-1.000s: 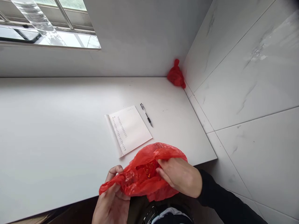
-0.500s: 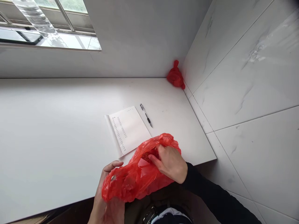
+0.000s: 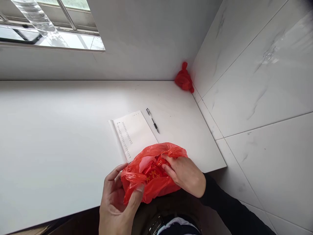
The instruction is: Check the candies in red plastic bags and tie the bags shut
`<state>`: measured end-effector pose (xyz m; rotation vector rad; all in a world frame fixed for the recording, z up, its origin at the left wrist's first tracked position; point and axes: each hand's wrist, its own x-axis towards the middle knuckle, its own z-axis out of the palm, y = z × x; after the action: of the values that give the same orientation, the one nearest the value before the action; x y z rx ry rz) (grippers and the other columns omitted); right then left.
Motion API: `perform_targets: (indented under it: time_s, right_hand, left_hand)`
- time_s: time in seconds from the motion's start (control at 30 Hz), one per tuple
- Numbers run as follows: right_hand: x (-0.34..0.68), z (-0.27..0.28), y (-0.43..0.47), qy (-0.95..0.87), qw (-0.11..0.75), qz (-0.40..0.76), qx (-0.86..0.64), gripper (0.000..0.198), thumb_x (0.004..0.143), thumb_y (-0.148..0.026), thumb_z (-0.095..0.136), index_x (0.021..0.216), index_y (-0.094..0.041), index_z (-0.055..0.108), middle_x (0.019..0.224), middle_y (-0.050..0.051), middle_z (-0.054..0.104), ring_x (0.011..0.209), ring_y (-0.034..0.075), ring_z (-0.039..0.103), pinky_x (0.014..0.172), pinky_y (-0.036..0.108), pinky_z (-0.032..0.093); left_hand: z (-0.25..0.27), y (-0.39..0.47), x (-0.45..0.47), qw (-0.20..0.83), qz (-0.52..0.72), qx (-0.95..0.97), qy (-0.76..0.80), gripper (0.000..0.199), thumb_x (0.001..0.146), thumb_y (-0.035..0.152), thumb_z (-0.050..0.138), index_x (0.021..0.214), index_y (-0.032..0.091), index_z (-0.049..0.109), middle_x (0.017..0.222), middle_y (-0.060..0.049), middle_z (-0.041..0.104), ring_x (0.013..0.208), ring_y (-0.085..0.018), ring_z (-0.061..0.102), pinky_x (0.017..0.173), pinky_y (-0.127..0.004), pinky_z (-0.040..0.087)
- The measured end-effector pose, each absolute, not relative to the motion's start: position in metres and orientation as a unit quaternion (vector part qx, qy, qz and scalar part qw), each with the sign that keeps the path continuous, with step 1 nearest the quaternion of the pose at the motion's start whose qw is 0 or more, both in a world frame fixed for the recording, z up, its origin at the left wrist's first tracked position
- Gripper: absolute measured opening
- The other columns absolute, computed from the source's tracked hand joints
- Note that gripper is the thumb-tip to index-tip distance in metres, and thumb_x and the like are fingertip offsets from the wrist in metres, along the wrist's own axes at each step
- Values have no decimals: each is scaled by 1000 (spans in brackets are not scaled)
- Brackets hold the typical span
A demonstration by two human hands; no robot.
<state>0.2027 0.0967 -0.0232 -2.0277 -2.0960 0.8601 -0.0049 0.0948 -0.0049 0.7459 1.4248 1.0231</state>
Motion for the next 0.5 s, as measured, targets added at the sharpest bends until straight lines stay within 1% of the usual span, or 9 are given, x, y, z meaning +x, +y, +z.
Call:
perform_targets:
  time_s: [0.07,0.13,0.23,0.27,0.33,0.4,0.47,0.5]
  right_hand:
    - [205,-22,95,-683,42,263,-680,35,105,-29,42,131,-17,63,85,5,75,70,24,68,60,33,38]
    - [206,-22,94,-692,46,245,-678,36,103,-25,44,135,-18,61,85,5,75,68,23,67,59,32,37]
    - [206,-26,93,-718,60,220,-658,34,99,-19,48,129,-21,64,88,4,75,72,21,66,60,31,36]
    - [207,-28,93,-726,56,218,-650,32,98,-16,49,125,-21,67,84,3,74,70,20,65,60,30,35]
    - [208,-30,92,-736,41,218,-640,30,96,-14,51,118,-22,69,77,1,71,66,19,63,59,30,33]
    - [210,-29,91,-733,30,217,-644,30,98,-15,50,119,-22,69,74,1,70,63,18,61,58,31,31]
    - [212,-27,89,-724,15,220,-654,29,100,-18,48,120,-21,69,72,2,70,58,18,58,55,32,28]
    - [213,-25,88,-721,6,224,-655,28,100,-18,48,118,-21,70,70,1,69,56,18,57,55,32,27]
  left_hand:
    - [-7,94,-4,570,440,325,613,69,68,47,88,129,29,61,122,-8,69,101,-27,72,69,-27,64]
    - [-8,92,-4,576,447,324,603,64,72,50,85,128,29,63,129,-7,67,105,-27,70,68,-23,63]
    - [-8,90,-5,581,449,318,600,66,73,52,84,132,30,64,132,-6,67,112,-28,68,70,-21,62]
    - [-9,90,-6,580,448,316,602,67,74,53,83,133,30,64,132,-6,68,114,-28,67,72,-22,62]
    - [-11,89,-8,579,447,315,604,65,76,55,81,134,30,65,133,-5,68,119,-28,66,81,-24,62]
    - [-14,90,-9,583,451,312,599,60,79,56,79,131,30,67,133,-4,69,121,-27,65,89,-24,61]
    - [-14,90,-8,593,461,302,587,53,79,54,79,126,29,71,132,-4,70,120,-27,66,89,-24,60]
    - [-14,91,-7,599,466,297,580,51,79,54,79,123,28,72,132,-4,70,119,-27,67,88,-24,60]
